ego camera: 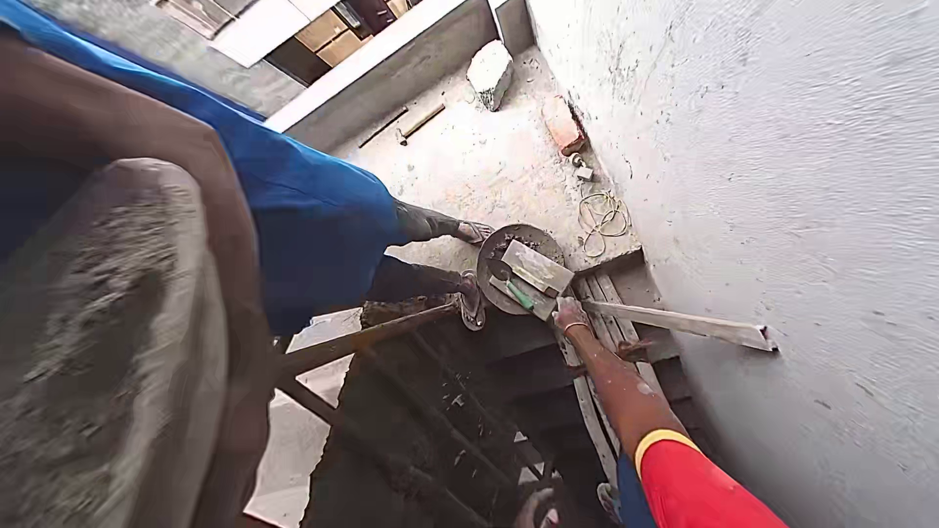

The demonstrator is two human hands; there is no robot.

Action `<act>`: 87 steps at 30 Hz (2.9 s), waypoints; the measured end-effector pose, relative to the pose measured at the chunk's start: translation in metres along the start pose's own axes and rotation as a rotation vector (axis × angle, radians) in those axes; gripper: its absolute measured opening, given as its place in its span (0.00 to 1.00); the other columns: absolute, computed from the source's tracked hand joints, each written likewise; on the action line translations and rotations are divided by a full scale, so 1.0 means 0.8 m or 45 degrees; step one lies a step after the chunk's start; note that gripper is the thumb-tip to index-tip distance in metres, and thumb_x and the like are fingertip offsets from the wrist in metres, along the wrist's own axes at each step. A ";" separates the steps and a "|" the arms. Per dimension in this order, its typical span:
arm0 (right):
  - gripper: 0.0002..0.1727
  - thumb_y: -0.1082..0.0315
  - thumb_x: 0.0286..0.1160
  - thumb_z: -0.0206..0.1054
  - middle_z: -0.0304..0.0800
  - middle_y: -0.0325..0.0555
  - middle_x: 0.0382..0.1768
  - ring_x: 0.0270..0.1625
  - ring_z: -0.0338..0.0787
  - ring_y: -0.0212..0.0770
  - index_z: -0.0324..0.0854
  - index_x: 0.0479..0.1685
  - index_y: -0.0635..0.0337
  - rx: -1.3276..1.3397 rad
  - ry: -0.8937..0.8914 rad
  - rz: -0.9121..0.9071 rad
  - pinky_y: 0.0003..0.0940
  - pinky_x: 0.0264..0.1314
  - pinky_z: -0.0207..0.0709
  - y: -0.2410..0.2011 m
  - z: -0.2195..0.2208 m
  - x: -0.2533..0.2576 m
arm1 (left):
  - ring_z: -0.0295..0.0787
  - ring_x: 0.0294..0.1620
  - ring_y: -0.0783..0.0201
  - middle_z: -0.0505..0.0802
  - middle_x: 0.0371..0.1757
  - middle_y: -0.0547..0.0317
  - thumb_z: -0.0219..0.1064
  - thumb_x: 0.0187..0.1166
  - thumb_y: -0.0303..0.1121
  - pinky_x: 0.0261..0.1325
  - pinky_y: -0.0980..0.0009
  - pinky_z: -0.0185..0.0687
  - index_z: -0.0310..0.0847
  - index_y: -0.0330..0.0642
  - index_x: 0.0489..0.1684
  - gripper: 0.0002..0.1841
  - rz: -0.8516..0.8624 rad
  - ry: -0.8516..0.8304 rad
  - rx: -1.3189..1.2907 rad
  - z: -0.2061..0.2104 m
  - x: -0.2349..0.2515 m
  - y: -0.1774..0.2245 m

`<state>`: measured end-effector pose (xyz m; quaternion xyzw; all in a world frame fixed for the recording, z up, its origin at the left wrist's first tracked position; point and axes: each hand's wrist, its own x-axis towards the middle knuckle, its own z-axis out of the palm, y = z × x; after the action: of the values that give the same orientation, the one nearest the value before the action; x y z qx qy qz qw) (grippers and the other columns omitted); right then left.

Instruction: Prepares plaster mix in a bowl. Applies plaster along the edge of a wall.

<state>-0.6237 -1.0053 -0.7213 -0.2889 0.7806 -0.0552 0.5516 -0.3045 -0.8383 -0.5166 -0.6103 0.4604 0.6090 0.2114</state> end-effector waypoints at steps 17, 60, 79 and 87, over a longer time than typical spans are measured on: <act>0.25 0.50 0.71 0.72 0.88 0.62 0.58 0.64 0.88 0.62 0.87 0.48 0.68 -0.331 0.365 -0.581 0.62 0.50 0.84 0.059 -0.056 0.231 | 0.89 0.56 0.48 0.82 0.73 0.35 0.58 0.89 0.39 0.53 0.51 0.87 0.60 0.49 0.90 0.29 0.230 0.484 -0.021 -0.107 0.549 0.205; 0.29 0.59 0.93 0.52 0.78 0.71 0.72 0.67 0.86 0.71 0.61 0.87 0.63 -0.295 0.032 -0.262 0.66 0.63 0.81 -0.098 0.023 0.320 | 0.43 0.95 0.43 0.46 0.97 0.50 0.28 0.91 0.63 0.83 0.29 0.54 0.38 0.57 0.97 0.37 -0.096 0.909 -1.167 -0.159 0.608 0.174; 0.24 0.74 0.77 0.65 0.85 0.67 0.65 0.67 0.84 0.70 0.84 0.73 0.47 -0.600 0.254 -0.548 0.69 0.63 0.76 0.035 0.049 0.254 | 0.62 0.87 0.40 0.62 0.92 0.51 0.19 0.83 0.72 0.67 0.27 0.68 0.55 0.64 0.92 0.43 0.110 0.676 -1.392 -0.186 0.571 0.190; 0.22 0.73 0.86 0.55 0.82 0.72 0.67 0.73 0.80 0.73 0.82 0.74 0.52 -0.561 0.328 -0.492 0.71 0.69 0.72 0.022 0.047 0.275 | 0.60 0.89 0.54 0.65 0.91 0.54 0.23 0.87 0.68 0.85 0.44 0.58 0.52 0.54 0.92 0.41 0.374 0.736 -1.453 -0.167 0.561 0.201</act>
<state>-0.6462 -1.0946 -0.9255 -0.5349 0.7678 -0.0246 0.3517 -0.4370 -1.1627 -0.8667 -0.6965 0.1817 0.5917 -0.3631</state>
